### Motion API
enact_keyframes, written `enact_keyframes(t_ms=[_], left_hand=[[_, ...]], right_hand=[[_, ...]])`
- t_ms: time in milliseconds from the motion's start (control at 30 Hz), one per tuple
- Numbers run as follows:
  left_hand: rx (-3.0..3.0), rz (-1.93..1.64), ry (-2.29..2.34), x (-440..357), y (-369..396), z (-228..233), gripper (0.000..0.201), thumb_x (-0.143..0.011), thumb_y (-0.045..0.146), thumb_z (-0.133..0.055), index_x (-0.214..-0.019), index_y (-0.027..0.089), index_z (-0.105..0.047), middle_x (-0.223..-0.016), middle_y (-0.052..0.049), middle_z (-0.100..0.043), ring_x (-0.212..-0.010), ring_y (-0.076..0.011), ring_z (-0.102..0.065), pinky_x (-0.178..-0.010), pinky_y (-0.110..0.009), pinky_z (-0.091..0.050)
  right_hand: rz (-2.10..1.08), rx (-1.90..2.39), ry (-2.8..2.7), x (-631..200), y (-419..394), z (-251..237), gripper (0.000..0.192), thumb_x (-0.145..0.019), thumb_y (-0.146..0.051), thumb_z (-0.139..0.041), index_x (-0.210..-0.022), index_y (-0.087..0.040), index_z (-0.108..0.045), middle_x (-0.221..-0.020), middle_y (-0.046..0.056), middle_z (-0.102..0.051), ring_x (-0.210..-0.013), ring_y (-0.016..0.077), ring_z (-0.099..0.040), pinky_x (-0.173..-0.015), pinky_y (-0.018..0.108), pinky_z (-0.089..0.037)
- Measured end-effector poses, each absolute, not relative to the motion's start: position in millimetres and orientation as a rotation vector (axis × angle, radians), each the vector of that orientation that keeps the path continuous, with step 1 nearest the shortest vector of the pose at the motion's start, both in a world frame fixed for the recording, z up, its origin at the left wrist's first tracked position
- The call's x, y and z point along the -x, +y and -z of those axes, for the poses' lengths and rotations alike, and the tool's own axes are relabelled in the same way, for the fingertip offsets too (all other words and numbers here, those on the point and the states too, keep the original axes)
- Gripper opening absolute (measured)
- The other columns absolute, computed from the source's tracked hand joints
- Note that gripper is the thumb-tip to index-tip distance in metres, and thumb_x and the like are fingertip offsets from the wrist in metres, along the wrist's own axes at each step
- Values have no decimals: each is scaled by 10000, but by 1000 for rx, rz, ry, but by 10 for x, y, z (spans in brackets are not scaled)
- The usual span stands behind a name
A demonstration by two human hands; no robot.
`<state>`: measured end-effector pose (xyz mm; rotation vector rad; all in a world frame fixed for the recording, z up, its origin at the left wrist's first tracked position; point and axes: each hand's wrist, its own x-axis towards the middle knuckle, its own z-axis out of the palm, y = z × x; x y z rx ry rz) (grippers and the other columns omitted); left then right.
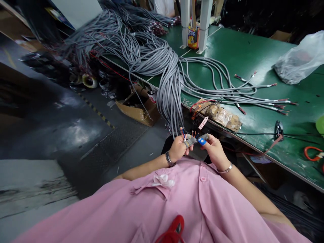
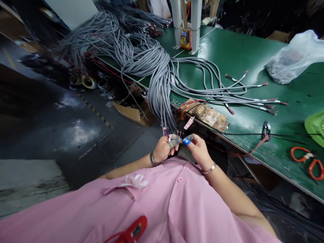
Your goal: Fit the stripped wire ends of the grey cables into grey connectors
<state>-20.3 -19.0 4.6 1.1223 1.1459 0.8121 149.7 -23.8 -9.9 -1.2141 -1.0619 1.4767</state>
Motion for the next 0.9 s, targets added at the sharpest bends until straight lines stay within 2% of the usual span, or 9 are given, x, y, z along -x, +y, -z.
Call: enact_keyframes(t_ms=[100,167,267,333,400,600,767,900], left_hand=[[-1111,-809,1129,216,-179,-24,377,-788,475,-597,-605,151,-532,-454,33,-520,-312,-41,-374,-346,-192,-255],[-1111,-778,1110,223,-173,-9,372,-771,473,-616,-609,151,-525,-473,34,-529,-314,-37,-379,-339,-186,-249],[-1130,-723,1078,225,-176,13,340,-765,452,-618,-636,151,-527,-501,33,-545,-316,-36,-384,-331,-182,-245],[-1158,-707,1058,224,-181,26,312,-778,424,-598,-645,149,-531,-516,29,-555,-322,-37,-392,-332,-183,-247],[-1182,-699,1052,224,-185,36,291,-783,396,-588,-642,148,-532,-520,26,-558,-326,-39,-398,-336,-183,-253],[-1191,-689,1054,224,-185,47,265,-785,363,-582,-638,148,-532,-527,26,-561,-330,-39,-396,-340,-181,-260],[-1199,-690,1092,210,-183,27,300,-787,402,-590,-634,150,-532,-522,27,-558,-334,-41,-410,-351,-179,-282],[-1166,-702,1082,233,-158,4,333,-776,430,-612,-619,149,-529,-501,28,-548,-323,-40,-401,-337,-180,-265]], right_hand=[[-1583,1208,-1027,-1536,-232,84,216,-704,-377,-740,-750,-188,-645,-686,-13,-581,-595,107,-490,-553,242,-431],[-1630,1174,-1013,-1569,-211,64,219,-728,-379,-720,-825,-192,-662,-731,-5,-616,-610,106,-518,-576,244,-444],[-1651,1096,-1005,-1585,-172,16,291,-731,-367,-728,-958,-202,-650,-895,32,-679,-730,131,-597,-629,250,-466],[-1666,1049,-990,-1566,-152,-12,344,-696,-334,-766,-983,-202,-629,-958,51,-695,-814,158,-629,-682,269,-483],[-1669,1035,-965,-1530,-141,-21,368,-671,-310,-788,-975,-200,-613,-926,48,-705,-816,167,-643,-706,288,-492],[-1585,1074,-910,-1440,-147,31,336,-660,-272,-786,-923,-197,-590,-739,-13,-689,-614,108,-593,-610,248,-459],[-1523,1092,-829,-1380,-160,67,317,-648,-269,-786,-873,-206,-572,-723,-18,-672,-623,122,-603,-624,262,-484],[-1592,1062,-775,-1412,-152,82,317,-651,-291,-797,-875,-208,-588,-766,4,-690,-651,134,-620,-648,279,-511]])
